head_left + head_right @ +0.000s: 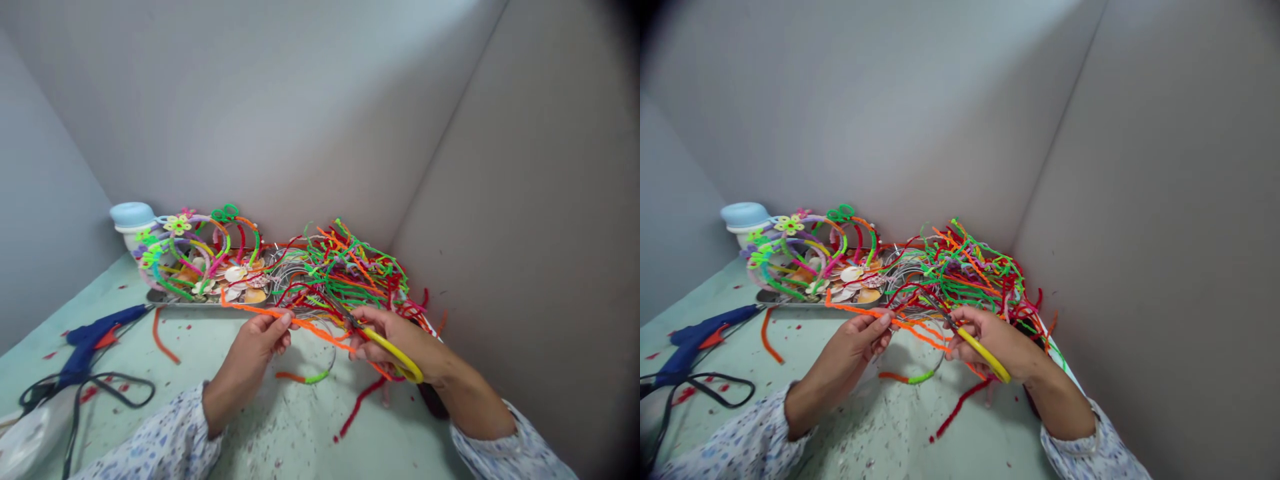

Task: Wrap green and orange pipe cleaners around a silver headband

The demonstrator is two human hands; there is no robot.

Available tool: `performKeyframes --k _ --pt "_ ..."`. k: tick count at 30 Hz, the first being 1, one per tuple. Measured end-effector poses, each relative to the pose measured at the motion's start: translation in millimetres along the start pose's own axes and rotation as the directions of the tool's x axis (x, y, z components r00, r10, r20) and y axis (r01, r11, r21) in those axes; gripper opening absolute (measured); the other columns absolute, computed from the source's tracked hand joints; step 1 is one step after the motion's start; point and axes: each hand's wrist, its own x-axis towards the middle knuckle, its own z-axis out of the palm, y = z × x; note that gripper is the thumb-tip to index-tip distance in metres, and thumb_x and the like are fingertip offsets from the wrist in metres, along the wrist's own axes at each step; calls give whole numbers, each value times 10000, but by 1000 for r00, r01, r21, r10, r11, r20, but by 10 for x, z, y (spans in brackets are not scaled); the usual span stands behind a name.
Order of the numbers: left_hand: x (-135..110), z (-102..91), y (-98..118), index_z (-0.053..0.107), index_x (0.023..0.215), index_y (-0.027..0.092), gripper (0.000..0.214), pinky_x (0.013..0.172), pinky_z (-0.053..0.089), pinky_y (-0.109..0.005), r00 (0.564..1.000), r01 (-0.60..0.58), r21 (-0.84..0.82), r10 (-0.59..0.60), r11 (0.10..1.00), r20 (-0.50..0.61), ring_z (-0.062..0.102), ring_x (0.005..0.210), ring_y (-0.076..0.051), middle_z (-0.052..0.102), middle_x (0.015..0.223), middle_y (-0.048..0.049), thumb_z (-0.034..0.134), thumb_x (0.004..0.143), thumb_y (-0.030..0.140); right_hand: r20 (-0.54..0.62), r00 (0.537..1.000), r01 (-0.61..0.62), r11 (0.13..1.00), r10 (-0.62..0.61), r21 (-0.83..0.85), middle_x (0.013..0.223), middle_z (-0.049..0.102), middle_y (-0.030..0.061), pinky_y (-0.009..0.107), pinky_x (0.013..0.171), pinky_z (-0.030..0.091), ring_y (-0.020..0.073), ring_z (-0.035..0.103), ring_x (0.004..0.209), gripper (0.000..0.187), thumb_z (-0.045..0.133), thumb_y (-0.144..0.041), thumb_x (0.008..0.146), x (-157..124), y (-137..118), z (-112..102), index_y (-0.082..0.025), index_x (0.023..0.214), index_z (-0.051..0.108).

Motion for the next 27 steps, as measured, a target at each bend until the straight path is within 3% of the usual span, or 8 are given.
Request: performKeyframes --k 5,10,16,22,27 --pt "-53 23 -55 671 919 151 295 550 385 -179 998 4 -25 -3 1000 57 489 583 -80 592 677 17 724 760 394 5 1000 -12 999 12 32 692 579 -62 146 351 278 29 371 398 419 715 -225 634 41 -11 56 -209 987 489" --pt "-202 129 -176 698 956 160 261 564 394 -189 952 49 98 -76 994 296 511 628 -89 667 821 -28 733 760 329 40 999 16 995 -20 97 680 567 -75 151 347 269 29 377 387 413 713 -261 692 113 112 182 -218 1041 497" --pt "-241 161 -312 689 807 125 246 521 386 -201 968 50 153 -86 987 237 480 555 -91 615 660 -4 717 752 363 20 1000 -18 998 16 60 621 550 -83 157 365 284 39 381 397 365 686 -212 665 147 99 359 -207 988 513" --pt "-235 161 -330 669 866 143 229 519 391 -200 968 36 84 -56 996 243 491 546 -88 629 686 1 705 758 342 47 999 14 989 -21 148 599 544 -83 165 366 304 43 370 387 386 651 -216 672 164 112 422 -192 1026 501" --pt "-254 161 -359 661 794 132 203 515 376 -204 975 10 150 -43 989 218 479 545 -91 621 680 -7 683 763 330 77 997 19 984 -33 179 627 562 -75 159 375 300 43 392 409 374 655 -202 690 190 167 433 -192 1025 489"
